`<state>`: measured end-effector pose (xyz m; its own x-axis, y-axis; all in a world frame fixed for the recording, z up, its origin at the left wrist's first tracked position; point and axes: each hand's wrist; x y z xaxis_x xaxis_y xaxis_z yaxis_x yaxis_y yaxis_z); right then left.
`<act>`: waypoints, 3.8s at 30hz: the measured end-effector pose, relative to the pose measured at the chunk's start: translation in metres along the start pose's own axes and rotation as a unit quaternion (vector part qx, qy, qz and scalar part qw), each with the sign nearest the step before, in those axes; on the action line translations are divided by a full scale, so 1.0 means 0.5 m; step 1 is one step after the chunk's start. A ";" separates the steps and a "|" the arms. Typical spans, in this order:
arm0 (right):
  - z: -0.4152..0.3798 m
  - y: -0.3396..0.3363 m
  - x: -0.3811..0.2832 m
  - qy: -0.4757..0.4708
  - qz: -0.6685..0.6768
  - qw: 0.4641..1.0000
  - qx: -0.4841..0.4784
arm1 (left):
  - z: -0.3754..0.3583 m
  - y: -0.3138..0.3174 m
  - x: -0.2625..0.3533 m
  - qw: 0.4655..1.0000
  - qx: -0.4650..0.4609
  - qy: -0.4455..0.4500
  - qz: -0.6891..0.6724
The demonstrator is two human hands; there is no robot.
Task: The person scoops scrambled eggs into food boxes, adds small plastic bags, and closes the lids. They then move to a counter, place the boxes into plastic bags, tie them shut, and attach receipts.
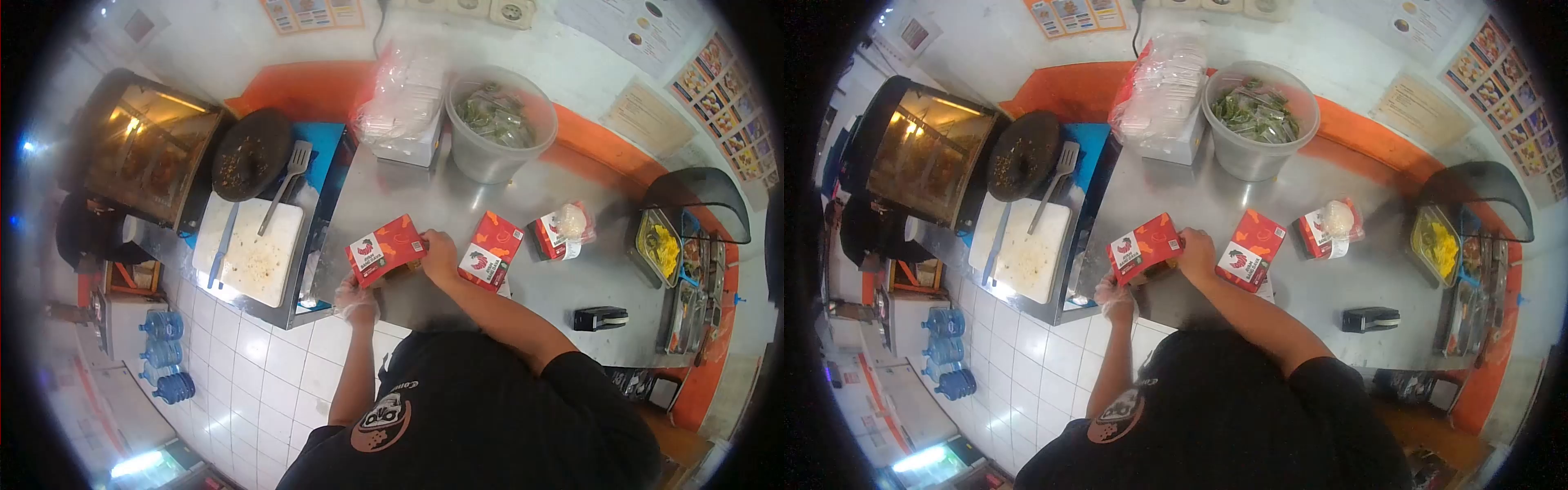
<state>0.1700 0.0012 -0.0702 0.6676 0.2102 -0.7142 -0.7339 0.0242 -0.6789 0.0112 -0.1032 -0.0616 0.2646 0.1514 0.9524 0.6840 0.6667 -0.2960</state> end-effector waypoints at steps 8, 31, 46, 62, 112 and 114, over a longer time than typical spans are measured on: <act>0.060 -0.083 -0.021 0.034 0.121 0.979 -0.163 | 0.052 -0.033 0.035 0.990 -0.024 -0.128 0.060; 0.001 -0.101 0.067 -0.060 0.241 0.911 -0.328 | 0.046 -0.088 0.016 0.881 -0.320 0.061 0.344; 0.007 -0.089 0.067 -0.119 0.110 0.927 -0.337 | 0.058 -0.073 -0.117 0.900 -0.285 0.192 0.269; -0.091 -0.071 0.014 -0.152 -0.162 0.973 -0.069 | 0.096 0.041 0.079 0.756 -0.263 0.402 0.445; -0.310 -0.483 0.461 0.319 0.226 0.665 0.637 | 0.054 0.063 0.050 0.772 -0.273 0.260 0.512; -0.313 -0.476 0.446 0.302 0.274 0.644 0.647 | 0.049 0.065 0.050 0.776 -0.278 0.252 0.507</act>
<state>0.5131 -0.1107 -0.0947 -0.0948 0.1251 -0.9876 -0.1086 0.9849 0.1351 0.0235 -0.0599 -0.0458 0.9949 -0.0054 0.1003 0.1000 -0.0473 -0.9939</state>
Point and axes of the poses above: each hand's wrist, its own z-axis towards the middle knuckle, its own y-axis out of the palm, x = y × z, and after that the axes turned 5 degrees about -y, right-handed
